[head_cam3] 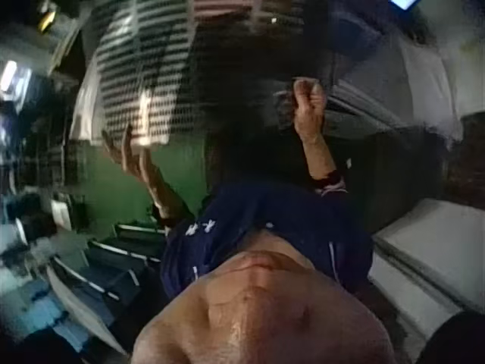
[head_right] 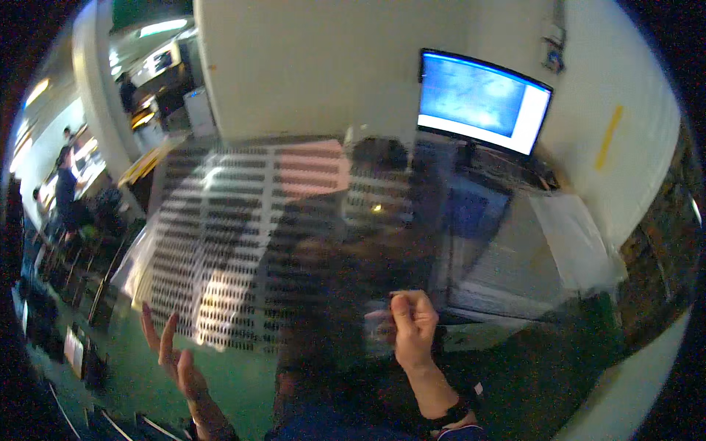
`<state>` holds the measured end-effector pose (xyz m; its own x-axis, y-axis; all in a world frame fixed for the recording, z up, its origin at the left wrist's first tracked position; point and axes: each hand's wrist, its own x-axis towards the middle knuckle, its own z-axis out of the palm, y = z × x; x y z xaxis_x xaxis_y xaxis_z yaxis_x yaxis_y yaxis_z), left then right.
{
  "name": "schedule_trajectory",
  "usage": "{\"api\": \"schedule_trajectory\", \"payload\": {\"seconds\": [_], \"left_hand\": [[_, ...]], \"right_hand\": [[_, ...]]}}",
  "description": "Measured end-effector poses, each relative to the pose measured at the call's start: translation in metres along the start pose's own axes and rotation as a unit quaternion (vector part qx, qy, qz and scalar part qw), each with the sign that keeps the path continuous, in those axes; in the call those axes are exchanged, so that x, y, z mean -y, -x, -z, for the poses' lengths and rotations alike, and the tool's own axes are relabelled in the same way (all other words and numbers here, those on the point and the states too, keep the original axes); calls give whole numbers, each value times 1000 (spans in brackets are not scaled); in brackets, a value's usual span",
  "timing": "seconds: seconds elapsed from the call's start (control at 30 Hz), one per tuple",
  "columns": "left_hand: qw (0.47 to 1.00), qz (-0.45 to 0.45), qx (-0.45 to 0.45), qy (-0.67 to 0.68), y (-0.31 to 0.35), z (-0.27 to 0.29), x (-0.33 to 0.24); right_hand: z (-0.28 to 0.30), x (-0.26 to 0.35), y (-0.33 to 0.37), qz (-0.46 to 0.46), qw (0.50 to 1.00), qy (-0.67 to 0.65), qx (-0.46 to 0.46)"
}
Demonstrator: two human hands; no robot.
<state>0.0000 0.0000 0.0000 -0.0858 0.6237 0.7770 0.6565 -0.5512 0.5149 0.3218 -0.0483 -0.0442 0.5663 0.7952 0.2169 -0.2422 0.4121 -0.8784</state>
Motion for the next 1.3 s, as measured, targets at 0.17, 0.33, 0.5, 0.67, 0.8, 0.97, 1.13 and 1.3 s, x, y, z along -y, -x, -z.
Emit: {"api": "schedule_trajectory", "payload": {"seconds": [0.17,0.33,0.5,0.67,0.8,0.97,1.13,1.3], "left_hand": [[993,86,-50,57,23,-23,-4],[987,125,-56,82,15,-43,-20],[956,160,-46,242,18,-27,-9],[905,246,-120,324,11,-21,-8],[883,264,-163,352,11,4,42],[877,219,-260,339,27,35,79],[863,229,-276,355,26,57,103],[876,161,-279,358,36,72,146]], "right_hand": [[20,-15,-5,74,993,89,30],[9,-4,4,78,995,60,7],[6,-12,3,60,998,16,-8],[1,10,-3,57,998,-22,-3],[15,28,-14,113,992,-35,-33],[27,33,-20,153,985,-42,-60],[30,43,-19,157,983,-67,-60],[37,47,-23,220,969,-55,-95]]}}
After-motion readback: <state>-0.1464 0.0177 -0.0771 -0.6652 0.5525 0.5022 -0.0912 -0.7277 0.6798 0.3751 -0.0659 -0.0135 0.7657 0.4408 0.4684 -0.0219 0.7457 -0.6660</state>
